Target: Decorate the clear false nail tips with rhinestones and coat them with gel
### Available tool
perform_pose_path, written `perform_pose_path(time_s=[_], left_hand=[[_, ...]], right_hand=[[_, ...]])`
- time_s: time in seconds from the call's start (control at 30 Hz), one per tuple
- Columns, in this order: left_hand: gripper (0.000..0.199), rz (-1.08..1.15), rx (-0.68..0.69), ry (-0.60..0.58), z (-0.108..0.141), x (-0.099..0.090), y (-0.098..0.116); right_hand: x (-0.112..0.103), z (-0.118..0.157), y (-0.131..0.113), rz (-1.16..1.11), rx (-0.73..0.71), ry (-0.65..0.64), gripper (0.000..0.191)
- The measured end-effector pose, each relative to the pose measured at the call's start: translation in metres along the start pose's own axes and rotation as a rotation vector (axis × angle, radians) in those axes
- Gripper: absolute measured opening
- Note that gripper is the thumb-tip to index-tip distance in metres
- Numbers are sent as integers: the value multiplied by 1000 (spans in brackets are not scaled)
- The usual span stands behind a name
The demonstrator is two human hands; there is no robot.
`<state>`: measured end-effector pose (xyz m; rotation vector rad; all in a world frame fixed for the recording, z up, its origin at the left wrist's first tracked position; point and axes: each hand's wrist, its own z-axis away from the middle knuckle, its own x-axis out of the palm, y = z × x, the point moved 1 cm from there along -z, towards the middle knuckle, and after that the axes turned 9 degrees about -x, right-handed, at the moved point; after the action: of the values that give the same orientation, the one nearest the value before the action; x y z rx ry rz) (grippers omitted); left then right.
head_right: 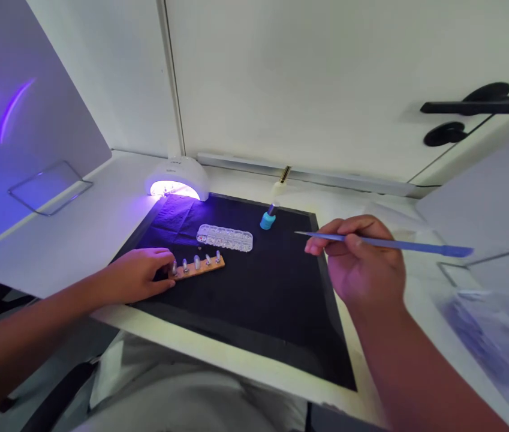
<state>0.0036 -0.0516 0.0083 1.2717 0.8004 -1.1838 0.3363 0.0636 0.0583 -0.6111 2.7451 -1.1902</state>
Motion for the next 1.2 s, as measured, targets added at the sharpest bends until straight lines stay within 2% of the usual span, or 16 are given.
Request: perform_pose_path(time_s=[0.13,0.27,0.37,0.47,0.57,0.63,0.7,0.77,0.87,0.97,1.07,1.2], left_hand=[[19,28,53,-34,-20,-9,6],[19,27,121,-91,-42,-10,13],[19,17,176,-151,-49,-16,7],[17,25,252,-161,-54,-48,-5],[11,95,321,-44,-74,-91,-10],[12,135,402,32,-95,-104,-8],[9,170,511,-16,-114,-97,-4],[11,196,626,-100,-127,-76,-4],[24,255,731,-131,-134,-43,-8],[20,313,731,-85,-137,-26,-13],[14,422,699,-60,-141,-20,-15],[15,512,663,-84,-146,-18,-16]], right_hand=[[11,-7,6,-46,93,-92,9],[34,-17,20,-121,147,-229,10],[53,-19,36,-170,206,-337,8],[71,-17,49,-184,271,-376,7],[85,-18,55,-179,285,-356,3],[90,-19,55,-147,275,-345,2],[92,-18,53,-111,264,-330,4],[90,-16,53,-102,271,-312,4],[87,-13,56,-93,306,-316,7],[86,-14,64,-62,336,-390,11],[87,-14,71,-2,354,-440,10],[86,-11,73,104,352,-491,11]])
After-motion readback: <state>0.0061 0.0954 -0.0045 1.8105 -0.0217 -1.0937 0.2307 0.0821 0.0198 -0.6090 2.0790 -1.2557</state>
